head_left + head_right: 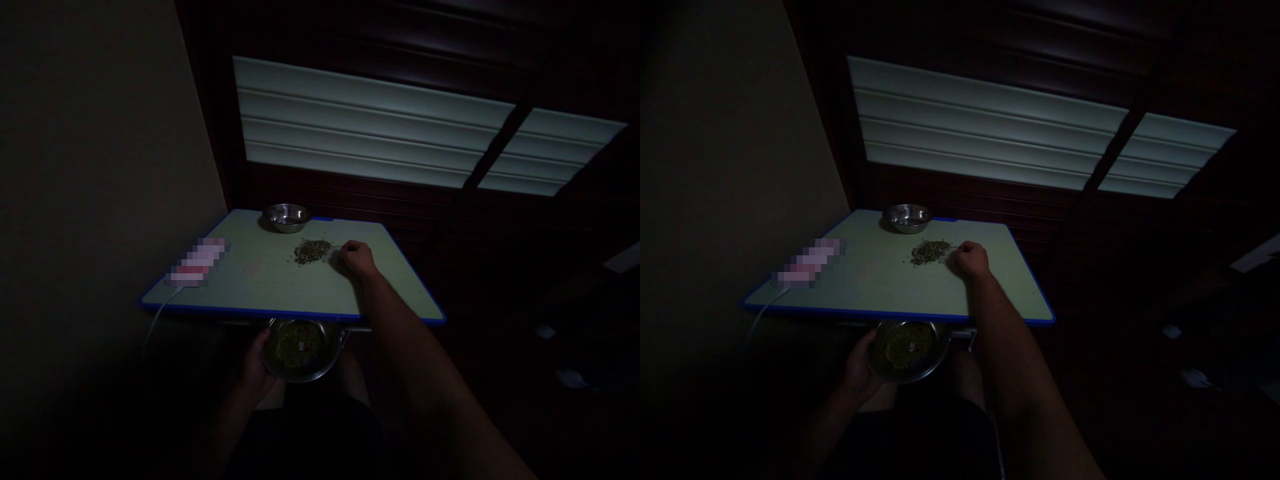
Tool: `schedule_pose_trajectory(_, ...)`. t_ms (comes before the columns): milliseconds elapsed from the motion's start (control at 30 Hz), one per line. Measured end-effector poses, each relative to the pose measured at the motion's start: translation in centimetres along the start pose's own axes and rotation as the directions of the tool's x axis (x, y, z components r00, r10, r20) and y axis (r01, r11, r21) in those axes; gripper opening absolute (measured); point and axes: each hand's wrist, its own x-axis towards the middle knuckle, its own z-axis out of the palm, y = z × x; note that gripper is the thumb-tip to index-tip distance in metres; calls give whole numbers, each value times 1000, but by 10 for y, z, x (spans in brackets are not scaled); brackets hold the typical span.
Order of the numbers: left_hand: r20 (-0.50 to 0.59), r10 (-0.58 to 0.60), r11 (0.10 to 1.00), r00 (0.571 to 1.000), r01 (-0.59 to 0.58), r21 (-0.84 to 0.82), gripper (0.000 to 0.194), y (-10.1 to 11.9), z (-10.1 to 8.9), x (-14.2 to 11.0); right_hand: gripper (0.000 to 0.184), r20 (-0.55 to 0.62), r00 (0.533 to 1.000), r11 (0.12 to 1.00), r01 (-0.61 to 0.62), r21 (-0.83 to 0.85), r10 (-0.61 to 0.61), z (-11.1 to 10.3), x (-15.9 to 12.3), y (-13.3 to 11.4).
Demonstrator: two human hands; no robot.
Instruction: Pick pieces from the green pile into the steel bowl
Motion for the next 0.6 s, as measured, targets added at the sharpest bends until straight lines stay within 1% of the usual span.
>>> schedule_pose_trajectory(200, -8, -7, 1000, 1000, 7, 14, 20, 0, 1, -1, 11, 21, 1000, 1000, -15, -9, 15, 1, 0, 0)
schedule_pose_trajectory(367, 39, -4, 1000, 999, 4, 9, 22, 0, -2, 1, 10, 38, 999, 1000, -22, 2, 22, 2, 1, 2)
schedule_pose_trajectory(433, 35, -2, 1000, 999, 1, 4, 20, -1, -3, 2, 10, 43, 999, 999, -28, 20, 28, 2, 2, 3)
schedule_pose_trajectory(500, 24, -7, 1000, 1000, 7, 3, 19, -1, -3, 3, 11, 21, 1000, 999, -23, 35, 23, 2, 3, 4)
schedule_pose_trajectory(600, 19, -11, 1000, 1000, 11, 0, 20, 0, -2, 2, 12, -45, 999, 999, 12, 48, -10, 3, 5, 6)
